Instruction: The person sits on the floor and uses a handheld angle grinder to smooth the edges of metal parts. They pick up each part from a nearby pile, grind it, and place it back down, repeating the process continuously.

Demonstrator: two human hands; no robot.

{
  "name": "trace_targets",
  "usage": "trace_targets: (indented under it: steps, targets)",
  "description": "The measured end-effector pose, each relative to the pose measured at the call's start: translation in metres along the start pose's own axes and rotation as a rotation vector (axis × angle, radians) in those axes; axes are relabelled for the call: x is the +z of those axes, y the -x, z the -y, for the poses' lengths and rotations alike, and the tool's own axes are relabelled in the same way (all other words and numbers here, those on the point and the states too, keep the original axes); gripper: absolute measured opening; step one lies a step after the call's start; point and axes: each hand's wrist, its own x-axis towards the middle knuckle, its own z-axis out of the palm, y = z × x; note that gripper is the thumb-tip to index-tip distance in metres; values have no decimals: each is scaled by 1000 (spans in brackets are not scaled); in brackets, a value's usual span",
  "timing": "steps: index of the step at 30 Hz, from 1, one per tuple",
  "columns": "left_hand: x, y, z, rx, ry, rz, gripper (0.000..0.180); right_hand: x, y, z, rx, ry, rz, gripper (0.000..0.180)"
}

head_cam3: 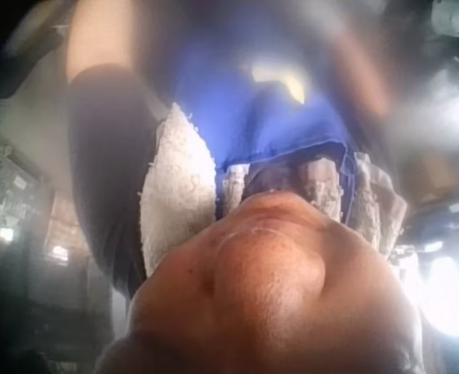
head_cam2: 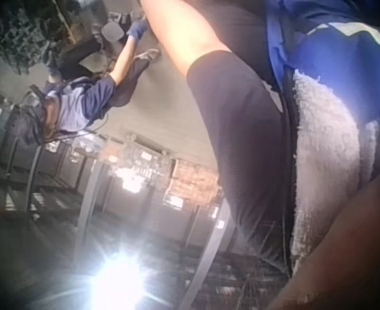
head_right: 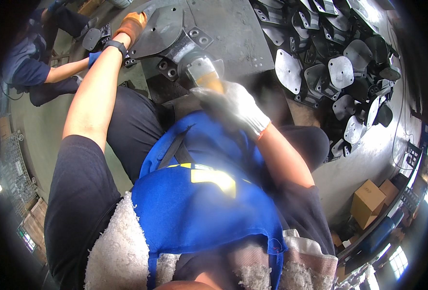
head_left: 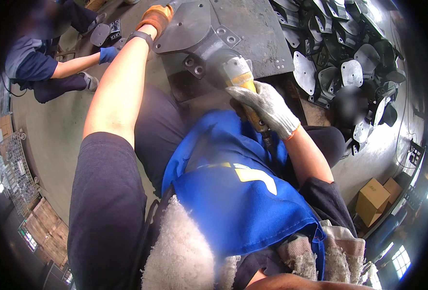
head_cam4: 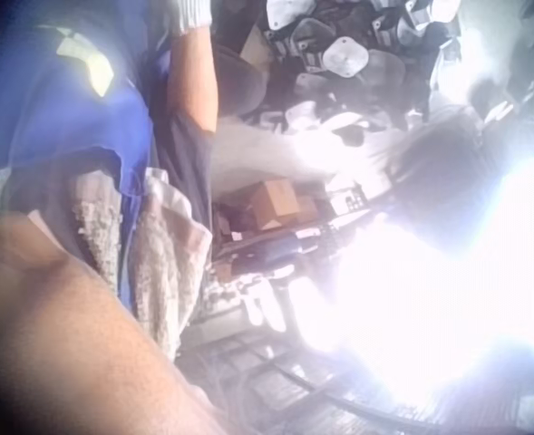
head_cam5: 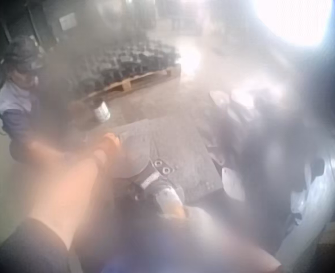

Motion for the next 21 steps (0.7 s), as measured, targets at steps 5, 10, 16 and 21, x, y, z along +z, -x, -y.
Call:
trace_targets:
  steps: [5,10,16,21]
  targets:
    - [-5,-1,0,-7,1,-5,42,-2,7,-5,-7,-20,10,42]
    - [-7,1,-1,-19,12,1,42,10,-2,6,-12,9,49,41]
    - [-10,1,-3,-34,34,4,43,6,15,-4,37,-38,-41,40]
    - [-11,2,-1,-91,71,15,44,-28,28,-36,-66,-139,-132,41]
